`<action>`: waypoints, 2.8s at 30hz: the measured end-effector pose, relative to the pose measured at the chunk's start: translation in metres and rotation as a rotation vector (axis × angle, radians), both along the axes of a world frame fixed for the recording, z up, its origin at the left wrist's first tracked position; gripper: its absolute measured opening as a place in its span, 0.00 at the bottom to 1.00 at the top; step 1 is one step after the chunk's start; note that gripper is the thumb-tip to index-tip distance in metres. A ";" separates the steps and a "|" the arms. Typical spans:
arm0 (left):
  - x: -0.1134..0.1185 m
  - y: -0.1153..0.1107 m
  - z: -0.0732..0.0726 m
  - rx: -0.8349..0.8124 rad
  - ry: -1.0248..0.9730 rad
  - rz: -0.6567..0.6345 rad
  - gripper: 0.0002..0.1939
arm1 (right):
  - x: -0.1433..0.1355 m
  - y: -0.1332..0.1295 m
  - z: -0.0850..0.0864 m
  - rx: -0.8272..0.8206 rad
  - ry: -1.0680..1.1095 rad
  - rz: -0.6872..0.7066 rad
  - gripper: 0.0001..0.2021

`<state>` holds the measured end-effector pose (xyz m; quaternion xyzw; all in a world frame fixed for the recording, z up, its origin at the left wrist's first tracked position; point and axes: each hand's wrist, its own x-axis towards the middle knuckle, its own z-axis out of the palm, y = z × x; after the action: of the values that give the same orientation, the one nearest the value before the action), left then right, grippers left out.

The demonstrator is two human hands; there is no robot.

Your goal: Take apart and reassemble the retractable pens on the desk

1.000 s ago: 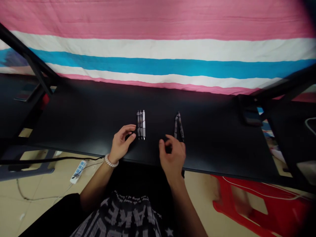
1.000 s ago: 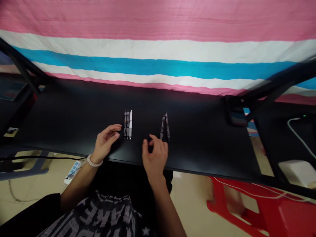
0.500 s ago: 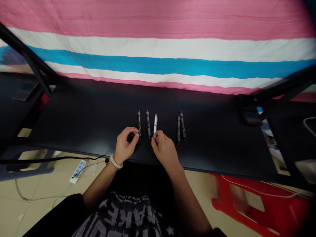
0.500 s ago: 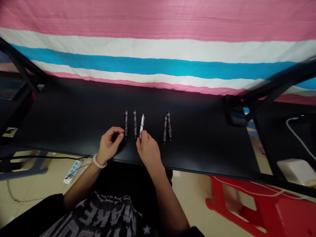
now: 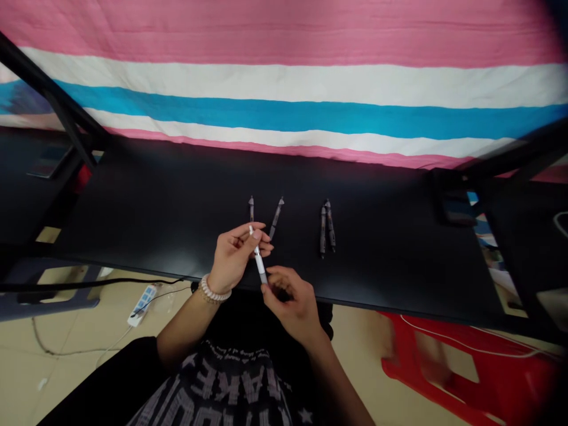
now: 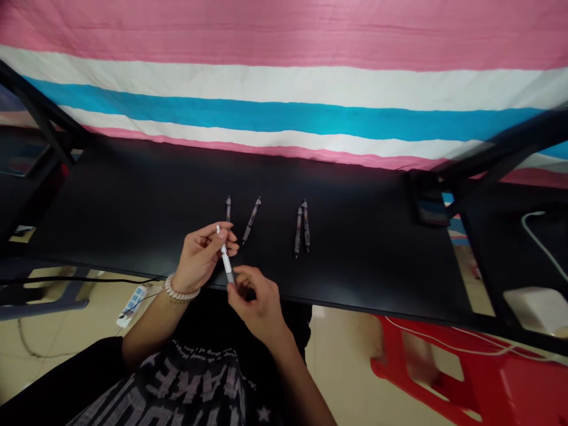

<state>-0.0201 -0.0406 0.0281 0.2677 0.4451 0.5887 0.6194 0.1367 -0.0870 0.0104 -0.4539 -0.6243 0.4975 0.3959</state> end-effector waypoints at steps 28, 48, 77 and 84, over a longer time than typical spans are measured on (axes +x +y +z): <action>0.016 0.001 -0.006 -0.025 -0.256 0.450 0.14 | -0.009 0.013 -0.016 0.267 -0.070 -0.359 0.08; 0.013 0.001 -0.010 -0.067 -0.245 0.459 0.11 | -0.007 0.009 -0.012 0.528 -0.180 -0.372 0.13; 0.010 0.002 -0.018 -0.113 -0.268 0.465 0.09 | -0.020 0.008 -0.021 0.624 -0.192 -0.421 0.12; 0.008 0.003 -0.021 -0.116 -0.223 0.462 0.11 | -0.016 0.009 -0.020 0.164 -0.072 -0.323 0.15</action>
<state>-0.0124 -0.0375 0.0069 0.0567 0.4563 0.7140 0.5281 0.1205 -0.0776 -0.0098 -0.5320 -0.5955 0.3584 0.4836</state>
